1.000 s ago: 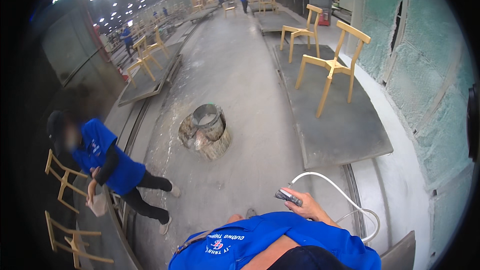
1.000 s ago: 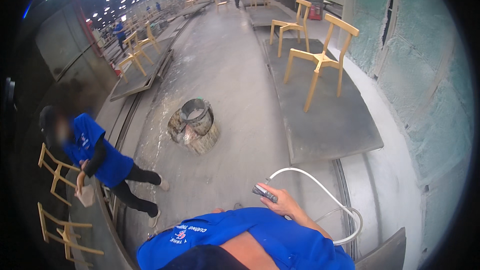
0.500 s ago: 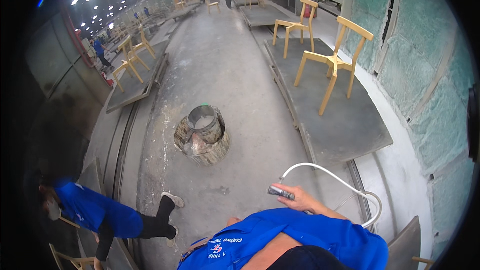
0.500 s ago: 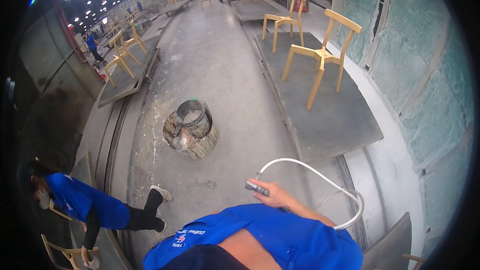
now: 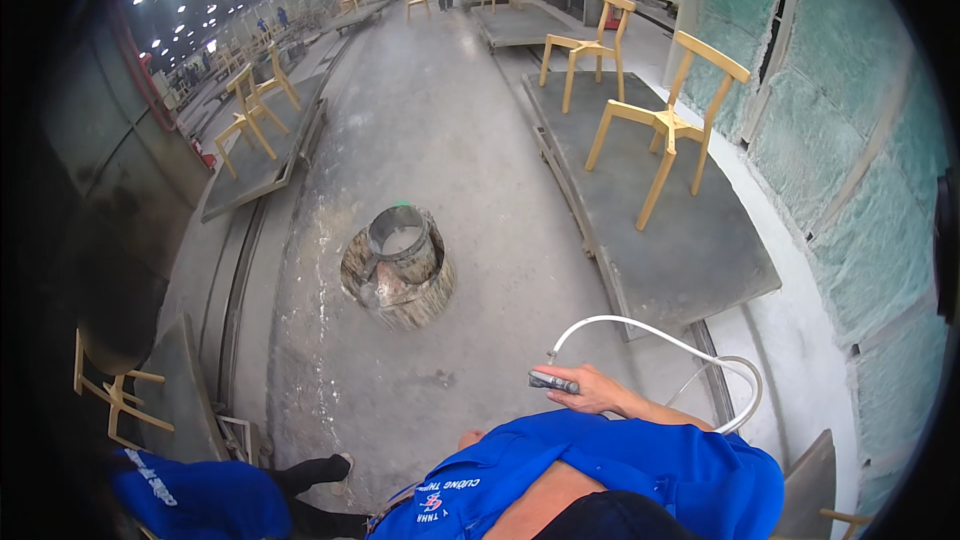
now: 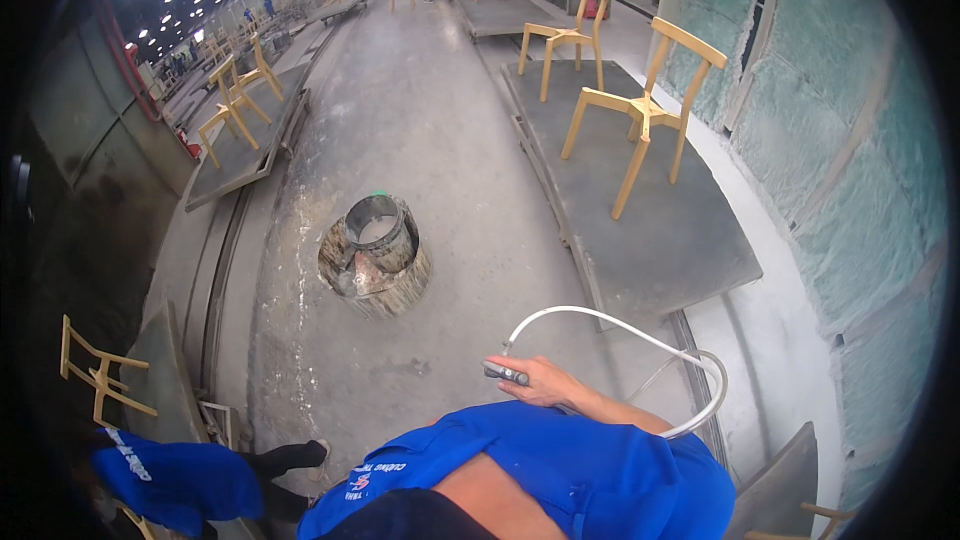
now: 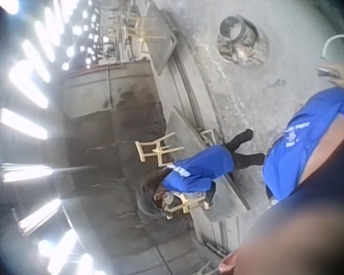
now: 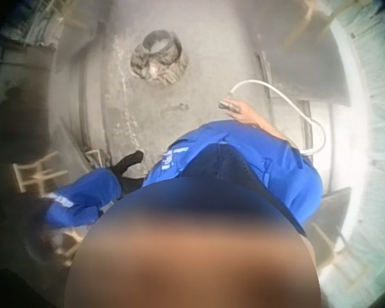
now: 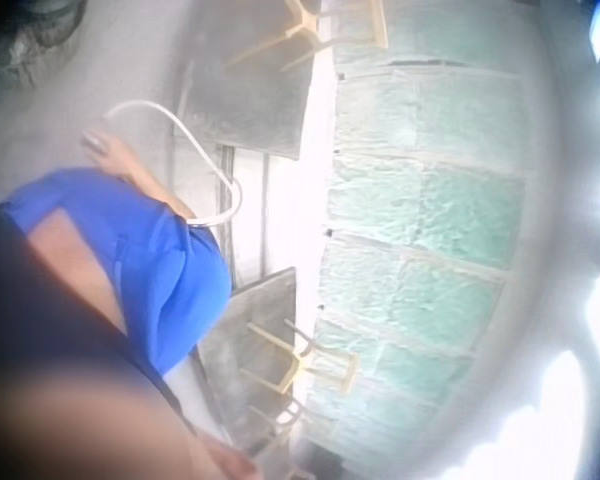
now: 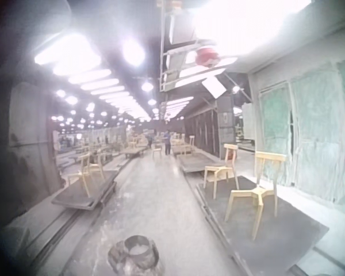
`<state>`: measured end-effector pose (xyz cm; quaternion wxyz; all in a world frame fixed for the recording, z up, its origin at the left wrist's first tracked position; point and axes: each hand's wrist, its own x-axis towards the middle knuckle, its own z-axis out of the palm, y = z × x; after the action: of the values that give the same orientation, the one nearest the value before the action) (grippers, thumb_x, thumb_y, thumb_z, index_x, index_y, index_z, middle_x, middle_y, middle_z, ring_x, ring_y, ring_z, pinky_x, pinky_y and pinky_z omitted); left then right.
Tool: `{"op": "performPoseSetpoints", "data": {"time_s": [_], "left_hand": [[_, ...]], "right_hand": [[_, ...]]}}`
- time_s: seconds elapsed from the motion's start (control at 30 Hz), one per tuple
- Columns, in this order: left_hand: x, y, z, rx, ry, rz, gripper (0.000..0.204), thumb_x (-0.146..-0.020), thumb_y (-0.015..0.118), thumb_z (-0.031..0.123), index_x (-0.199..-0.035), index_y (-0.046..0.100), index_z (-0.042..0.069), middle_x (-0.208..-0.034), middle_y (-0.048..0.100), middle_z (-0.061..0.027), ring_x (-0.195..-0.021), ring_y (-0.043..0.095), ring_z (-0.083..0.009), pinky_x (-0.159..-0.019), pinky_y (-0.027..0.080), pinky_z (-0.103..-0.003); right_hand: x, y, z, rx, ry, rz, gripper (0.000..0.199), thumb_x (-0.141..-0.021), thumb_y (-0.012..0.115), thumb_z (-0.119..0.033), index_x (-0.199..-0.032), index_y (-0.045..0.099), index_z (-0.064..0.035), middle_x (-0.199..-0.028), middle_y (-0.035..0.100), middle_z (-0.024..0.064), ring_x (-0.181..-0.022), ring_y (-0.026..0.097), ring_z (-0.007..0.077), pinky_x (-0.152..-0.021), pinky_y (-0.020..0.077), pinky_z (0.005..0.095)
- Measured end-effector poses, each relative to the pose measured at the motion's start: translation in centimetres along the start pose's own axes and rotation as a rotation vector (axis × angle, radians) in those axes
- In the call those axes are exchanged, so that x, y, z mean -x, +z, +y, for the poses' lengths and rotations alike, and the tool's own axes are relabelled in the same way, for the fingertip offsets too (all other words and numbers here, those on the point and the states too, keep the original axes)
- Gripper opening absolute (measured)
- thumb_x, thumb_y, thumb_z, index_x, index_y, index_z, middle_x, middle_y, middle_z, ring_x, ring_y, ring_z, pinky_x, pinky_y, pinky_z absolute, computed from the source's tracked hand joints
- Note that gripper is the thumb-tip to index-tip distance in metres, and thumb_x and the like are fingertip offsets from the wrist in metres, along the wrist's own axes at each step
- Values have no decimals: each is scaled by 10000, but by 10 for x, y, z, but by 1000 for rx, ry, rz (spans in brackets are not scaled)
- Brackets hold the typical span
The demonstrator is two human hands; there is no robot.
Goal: The person uses a spray gun to apply finish to wooden chair frames on a factory floor. They repeatedly pick up chairs, rotate them to coat all sides, and place them back on the floor. A coworker is visible in the background performing similar tasks.
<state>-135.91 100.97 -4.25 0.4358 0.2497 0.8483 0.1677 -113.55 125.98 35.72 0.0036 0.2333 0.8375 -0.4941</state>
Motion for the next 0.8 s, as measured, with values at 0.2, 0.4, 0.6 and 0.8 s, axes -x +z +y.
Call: {"op": "performPoseSetpoints", "data": {"time_s": [0.2, 0.4, 0.6, 0.8], "left_hand": [[-10, 10, -1, 118, -4, 38, 419, -911, 706, 419, -1051, 784, 33, -1049, 758, -219, -1024, 720, -375, -894, 554, -462], [0, 3, 2, 52, -28, 7, 417, -917, 694, 415, -1056, 783, 32, -1059, 756, -222, -1028, 718, -379, -902, 551, -466], [6, -8, 10, 1, -34, -29, 417, -919, 689, 414, -1055, 783, 32, -1061, 755, -224, -1031, 717, -380, -905, 549, -468], [9, -13, 11, -34, -23, -48, 417, -921, 684, 414, -1055, 783, 31, -1064, 754, -225, -1033, 715, -381, -909, 548, -470]], "right_hand": [[1, -4, -8, 17, -46, -12, 534, -986, 666, -309, -1501, 530, -274, -960, 758, 163, -826, 725, 325, -800, 556, 420], [1, -4, -6, -27, 106, -73, 530, -995, 651, -334, -1507, 525, -277, -936, 752, 151, -834, 722, 286, -819, 552, 403], [1, 2, 4, -64, 67, -21, 536, -997, 650, -355, -1511, 525, -265, -907, 745, 124, -821, 715, 249, -808, 553, 390], [0, 0, 3, -67, 94, -42, 538, -995, 645, -358, -1511, 520, -268, -1010, 755, 148, -898, 724, 291, -853, 549, 409]]}}
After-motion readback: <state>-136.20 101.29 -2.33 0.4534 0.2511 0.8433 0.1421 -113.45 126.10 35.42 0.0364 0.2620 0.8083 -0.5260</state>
